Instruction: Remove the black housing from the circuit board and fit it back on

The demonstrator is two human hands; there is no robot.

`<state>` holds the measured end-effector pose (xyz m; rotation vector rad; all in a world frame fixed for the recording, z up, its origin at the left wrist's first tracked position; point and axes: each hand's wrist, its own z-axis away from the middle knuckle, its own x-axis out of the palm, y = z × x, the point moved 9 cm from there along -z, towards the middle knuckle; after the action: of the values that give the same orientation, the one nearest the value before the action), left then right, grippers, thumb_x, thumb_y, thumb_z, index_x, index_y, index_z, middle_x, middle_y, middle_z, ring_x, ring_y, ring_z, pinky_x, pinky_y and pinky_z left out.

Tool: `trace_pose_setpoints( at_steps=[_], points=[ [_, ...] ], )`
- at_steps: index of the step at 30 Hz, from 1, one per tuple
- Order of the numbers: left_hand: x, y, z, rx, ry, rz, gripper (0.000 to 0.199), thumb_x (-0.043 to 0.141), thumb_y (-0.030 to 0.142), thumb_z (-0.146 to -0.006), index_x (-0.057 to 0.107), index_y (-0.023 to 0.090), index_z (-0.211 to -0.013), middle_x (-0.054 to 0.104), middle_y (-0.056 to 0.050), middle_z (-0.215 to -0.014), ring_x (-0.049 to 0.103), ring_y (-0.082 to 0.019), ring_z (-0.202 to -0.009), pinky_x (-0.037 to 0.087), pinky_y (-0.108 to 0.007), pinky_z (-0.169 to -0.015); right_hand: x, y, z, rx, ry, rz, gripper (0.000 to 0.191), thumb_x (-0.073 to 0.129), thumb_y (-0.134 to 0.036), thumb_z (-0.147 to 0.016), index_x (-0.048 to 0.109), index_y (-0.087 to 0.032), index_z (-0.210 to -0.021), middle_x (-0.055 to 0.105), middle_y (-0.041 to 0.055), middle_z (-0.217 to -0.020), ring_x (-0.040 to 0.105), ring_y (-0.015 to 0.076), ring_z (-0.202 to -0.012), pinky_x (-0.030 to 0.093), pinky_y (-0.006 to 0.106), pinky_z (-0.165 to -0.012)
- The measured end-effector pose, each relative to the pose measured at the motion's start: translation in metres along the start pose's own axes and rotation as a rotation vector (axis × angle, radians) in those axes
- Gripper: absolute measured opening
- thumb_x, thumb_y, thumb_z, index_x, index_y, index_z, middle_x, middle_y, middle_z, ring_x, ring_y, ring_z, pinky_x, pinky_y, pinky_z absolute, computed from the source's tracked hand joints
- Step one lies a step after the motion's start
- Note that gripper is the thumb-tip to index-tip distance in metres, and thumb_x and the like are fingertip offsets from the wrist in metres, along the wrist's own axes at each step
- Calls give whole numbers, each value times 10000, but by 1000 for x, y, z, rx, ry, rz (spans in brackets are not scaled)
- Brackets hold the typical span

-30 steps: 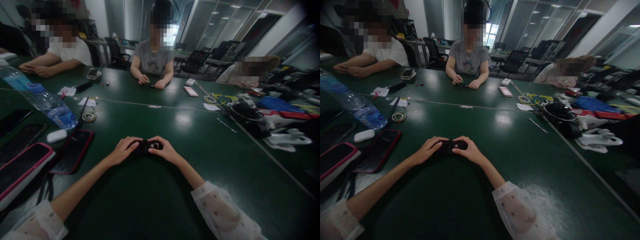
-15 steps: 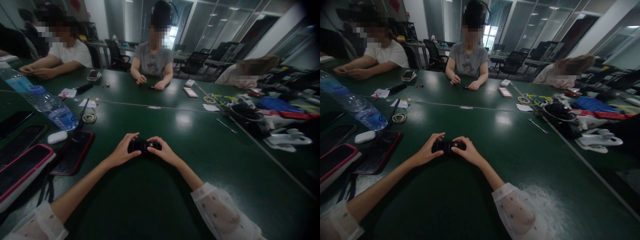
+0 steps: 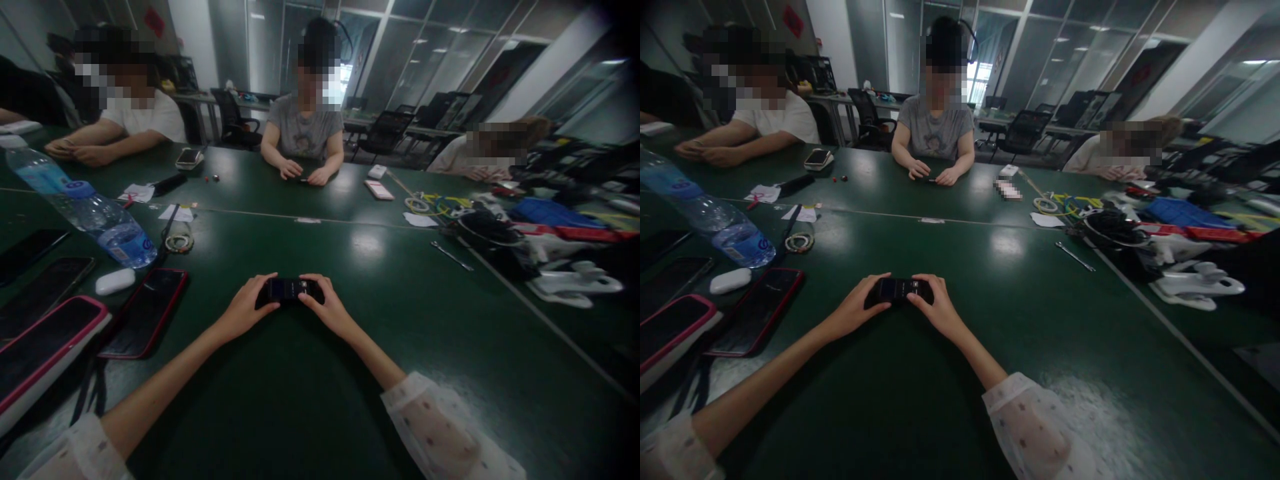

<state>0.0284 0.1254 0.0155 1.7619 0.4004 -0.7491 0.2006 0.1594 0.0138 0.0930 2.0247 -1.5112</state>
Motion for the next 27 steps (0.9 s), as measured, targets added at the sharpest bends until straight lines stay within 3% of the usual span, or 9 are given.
trace_pose_setpoints(
  at_steps=[4,15,18,27],
  points=[
    [1,-5,0,-15,21,-17,622,587,389,-887,295,279,-1426,494,-99,-1316,484,-278,-1198,412,-489,-978,2,1,1,-37,-9,46,597,715,-403,-753,453,-310,-1280,483,64,-1249,448,261,-1182,374,487,-1021],
    [0,-7,1,6,40,25,620,622,293,-861,323,261,-1404,494,-91,-1305,481,-260,-1207,399,-472,-1016,1,8,-1,-44,51,-22,512,711,-343,-760,458,-267,-1199,548,60,-1180,547,239,-1102,438,429,-960],
    [1,-12,1,-5,45,51,604,619,267,-864,334,253,-1396,506,-90,-1282,507,-242,-1173,420,-451,-999,-8,2,2,-61,145,-36,500,701,-354,-768,453,-264,-1193,555,62,-1171,556,238,-1090,438,418,-962],
    [-1,-9,1,-16,16,46,548,603,247,-880,378,289,-1378,515,-70,-1289,503,-249,-1179,428,-489,-982,-62,3,25,-43,622,47,497,622,-366,-815,411,-218,-1240,506,104,-1173,534,231,-1058,440,412,-942]
  ],
)
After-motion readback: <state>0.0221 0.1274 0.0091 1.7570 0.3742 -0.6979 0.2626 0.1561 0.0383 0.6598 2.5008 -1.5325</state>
